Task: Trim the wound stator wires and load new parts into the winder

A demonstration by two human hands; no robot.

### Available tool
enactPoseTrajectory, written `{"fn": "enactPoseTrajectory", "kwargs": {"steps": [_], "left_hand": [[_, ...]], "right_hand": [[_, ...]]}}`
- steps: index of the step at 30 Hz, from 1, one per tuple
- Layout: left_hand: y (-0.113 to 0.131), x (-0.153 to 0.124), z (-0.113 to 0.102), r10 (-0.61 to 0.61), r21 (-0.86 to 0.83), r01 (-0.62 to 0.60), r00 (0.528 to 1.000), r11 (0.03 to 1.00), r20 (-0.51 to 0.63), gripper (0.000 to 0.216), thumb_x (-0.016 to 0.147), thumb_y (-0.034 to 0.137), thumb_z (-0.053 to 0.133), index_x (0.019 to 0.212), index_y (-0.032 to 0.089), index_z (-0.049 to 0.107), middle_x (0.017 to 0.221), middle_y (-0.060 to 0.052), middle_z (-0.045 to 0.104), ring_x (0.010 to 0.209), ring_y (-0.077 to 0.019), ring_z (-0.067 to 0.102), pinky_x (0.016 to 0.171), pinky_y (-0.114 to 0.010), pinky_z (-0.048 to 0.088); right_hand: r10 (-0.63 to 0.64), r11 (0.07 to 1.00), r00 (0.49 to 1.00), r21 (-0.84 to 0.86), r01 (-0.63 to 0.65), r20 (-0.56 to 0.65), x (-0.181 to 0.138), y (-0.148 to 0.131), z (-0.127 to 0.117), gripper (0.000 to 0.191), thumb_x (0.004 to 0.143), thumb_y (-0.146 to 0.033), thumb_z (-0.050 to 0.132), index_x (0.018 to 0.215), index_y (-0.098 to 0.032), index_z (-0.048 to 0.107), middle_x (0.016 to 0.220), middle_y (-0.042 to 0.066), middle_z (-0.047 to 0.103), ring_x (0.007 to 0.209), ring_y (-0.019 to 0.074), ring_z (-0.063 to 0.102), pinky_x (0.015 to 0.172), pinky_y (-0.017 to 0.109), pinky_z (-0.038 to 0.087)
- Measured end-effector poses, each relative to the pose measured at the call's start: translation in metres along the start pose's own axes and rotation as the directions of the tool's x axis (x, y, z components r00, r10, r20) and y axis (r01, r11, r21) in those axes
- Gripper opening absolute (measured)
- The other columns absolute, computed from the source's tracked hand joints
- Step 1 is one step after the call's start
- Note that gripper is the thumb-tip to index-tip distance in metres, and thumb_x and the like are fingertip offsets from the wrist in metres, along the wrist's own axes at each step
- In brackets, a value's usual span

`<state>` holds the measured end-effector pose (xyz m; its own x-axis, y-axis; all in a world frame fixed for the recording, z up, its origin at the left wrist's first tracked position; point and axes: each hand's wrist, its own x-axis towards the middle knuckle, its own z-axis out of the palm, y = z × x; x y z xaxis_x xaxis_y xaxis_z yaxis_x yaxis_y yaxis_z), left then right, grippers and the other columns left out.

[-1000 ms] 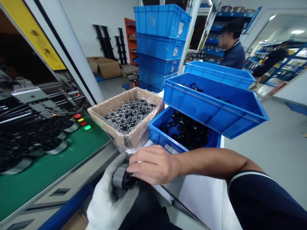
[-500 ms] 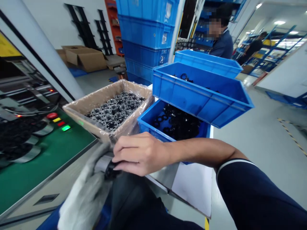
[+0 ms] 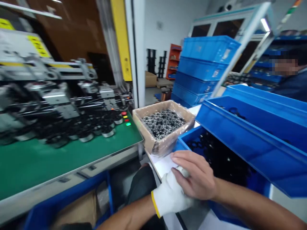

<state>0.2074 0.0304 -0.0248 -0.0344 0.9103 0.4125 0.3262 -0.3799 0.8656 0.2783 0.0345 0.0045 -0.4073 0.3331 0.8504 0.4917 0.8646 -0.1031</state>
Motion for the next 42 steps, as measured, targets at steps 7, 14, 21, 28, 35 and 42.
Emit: {"fn": "enactPoseTrajectory", "kwargs": {"steps": [7,14,21,28,35,42], "left_hand": [[-0.048,0.009,-0.122,-0.064,-0.12,0.073,0.995,0.99,0.077,0.05,0.063,0.017,0.079,0.106,0.025,0.056,0.117,-0.005,0.074,0.097,-0.019,0.075,0.086,-0.031,0.063],[-0.034,0.011,-0.126,0.343,0.199,-0.355,0.935,0.913,0.093,0.074,0.051,0.043,0.097,0.113,0.03,0.058,0.101,0.002,0.061,0.083,-0.0169,0.072,0.07,-0.026,0.063],[-0.035,0.019,-0.146,0.517,0.152,-0.55,0.83,0.821,0.21,0.042,0.085,0.058,0.073,0.114,0.029,0.061,0.115,-0.004,0.063,0.1,-0.0193,0.074,0.082,-0.026,0.064],[-0.035,0.025,-0.153,0.629,0.253,-0.7,0.712,0.667,0.312,0.043,0.09,0.057,0.068,0.118,0.024,0.063,0.1,-0.006,0.078,0.079,-0.0205,0.077,0.069,-0.03,0.063],[-0.054,0.008,-0.147,0.383,-0.029,-0.384,0.904,0.923,0.189,0.035,0.089,0.039,0.072,0.124,0.036,0.066,0.133,0.0,0.068,0.118,-0.0182,0.07,0.099,-0.023,0.058],[-0.07,0.003,-0.133,0.109,0.019,-0.116,0.972,0.993,0.208,0.073,0.062,0.031,0.088,0.129,0.031,0.062,0.13,-0.006,0.067,0.121,-0.032,0.068,0.101,-0.045,0.061]], "right_hand": [[0.056,0.991,0.998,0.119,-0.059,0.032,-0.006,-0.005,0.008,0.057,0.076,0.003,0.058,0.13,-0.011,0.054,0.121,0.017,0.059,0.121,0.0266,0.061,0.103,0.045,0.057],[0.027,0.984,0.996,0.176,-0.041,0.082,-0.014,0.004,0.023,0.043,0.091,-0.033,0.072,0.126,-0.014,0.055,0.113,0.017,0.065,0.107,0.0258,0.067,0.091,0.041,0.061],[0.065,0.969,0.994,0.234,-0.083,0.086,-0.023,0.007,0.03,0.05,0.085,-0.02,0.072,0.131,-0.014,0.052,0.12,0.017,0.069,0.114,0.0223,0.068,0.094,0.035,0.06],[0.026,0.97,0.997,0.24,-0.043,0.073,-0.03,0.01,0.037,0.042,0.09,-0.032,0.067,0.125,-0.014,0.053,0.112,0.014,0.072,0.107,0.0202,0.071,0.091,0.03,0.061],[0.081,0.938,0.995,0.334,-0.098,0.065,-0.013,0.008,0.029,0.051,0.094,-0.034,0.069,0.136,-0.012,0.048,0.122,0.018,0.067,0.114,0.0182,0.068,0.093,0.027,0.062],[-0.043,0.985,0.999,0.166,0.042,0.007,-0.01,0.008,0.025,0.03,0.092,-0.022,0.068,0.118,-0.01,0.059,0.117,0.018,0.069,0.111,0.019,0.068,0.096,0.028,0.06]]}}
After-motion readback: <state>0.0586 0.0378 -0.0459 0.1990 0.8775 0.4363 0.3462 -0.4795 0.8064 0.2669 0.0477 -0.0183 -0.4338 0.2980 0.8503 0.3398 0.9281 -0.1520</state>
